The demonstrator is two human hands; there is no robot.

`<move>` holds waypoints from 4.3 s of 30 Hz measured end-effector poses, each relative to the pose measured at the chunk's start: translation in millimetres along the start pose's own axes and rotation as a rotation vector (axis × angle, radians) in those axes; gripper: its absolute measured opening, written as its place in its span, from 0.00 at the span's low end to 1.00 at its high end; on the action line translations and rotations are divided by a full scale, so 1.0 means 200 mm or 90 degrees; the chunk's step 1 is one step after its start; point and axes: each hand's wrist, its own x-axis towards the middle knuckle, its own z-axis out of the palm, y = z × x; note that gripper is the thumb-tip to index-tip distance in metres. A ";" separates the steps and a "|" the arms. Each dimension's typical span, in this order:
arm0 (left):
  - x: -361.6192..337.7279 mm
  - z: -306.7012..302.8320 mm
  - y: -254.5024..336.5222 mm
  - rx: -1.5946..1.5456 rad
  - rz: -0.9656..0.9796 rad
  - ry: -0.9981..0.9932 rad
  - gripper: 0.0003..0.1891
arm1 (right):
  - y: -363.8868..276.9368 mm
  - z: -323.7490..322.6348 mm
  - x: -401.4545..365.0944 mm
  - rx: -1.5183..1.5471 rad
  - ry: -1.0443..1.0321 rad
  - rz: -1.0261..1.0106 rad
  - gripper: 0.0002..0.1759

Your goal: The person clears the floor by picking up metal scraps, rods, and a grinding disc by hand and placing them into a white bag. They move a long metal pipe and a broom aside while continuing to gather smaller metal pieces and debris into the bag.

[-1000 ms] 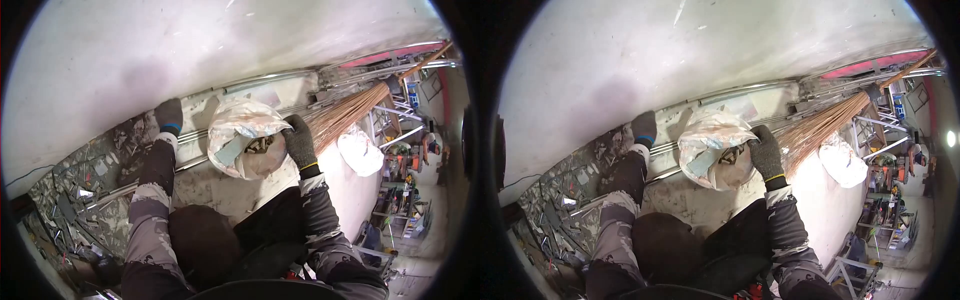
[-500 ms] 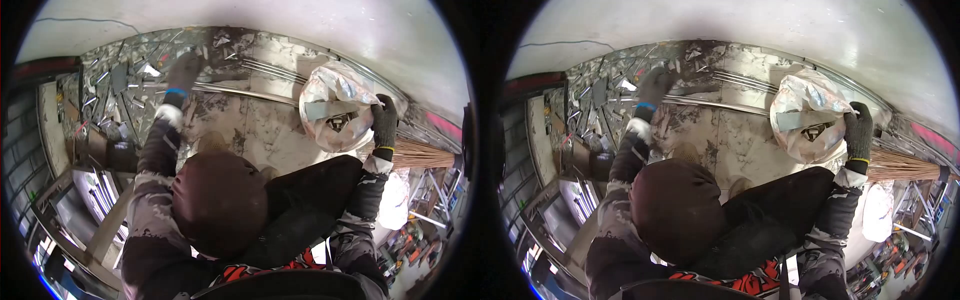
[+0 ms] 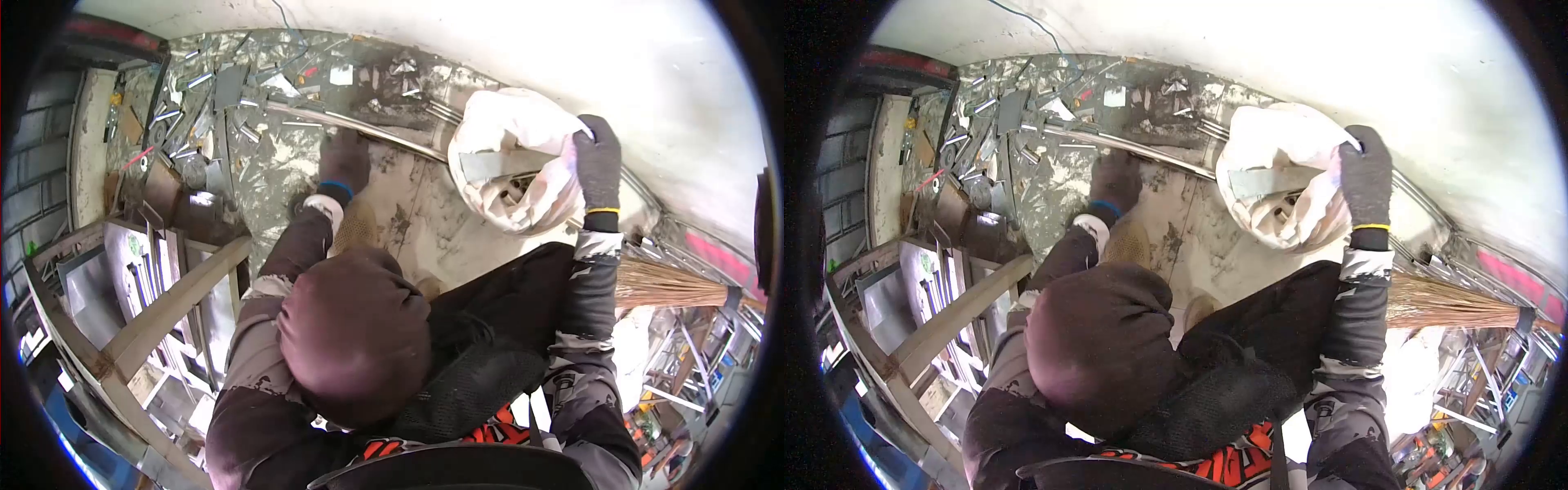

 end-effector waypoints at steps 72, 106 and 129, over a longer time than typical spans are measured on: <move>-0.26 -0.34 -0.94 -0.389 -0.530 0.257 0.29 | -0.32 0.35 -0.09 0.042 -0.036 -0.040 0.39; 0.18 -0.12 -0.17 0.030 0.181 -0.102 0.11 | -0.09 0.13 -0.16 0.086 0.020 -0.016 0.34; 0.60 -0.04 -0.79 -0.358 -0.157 0.051 0.12 | -0.15 0.18 -0.10 0.066 -0.014 0.016 0.40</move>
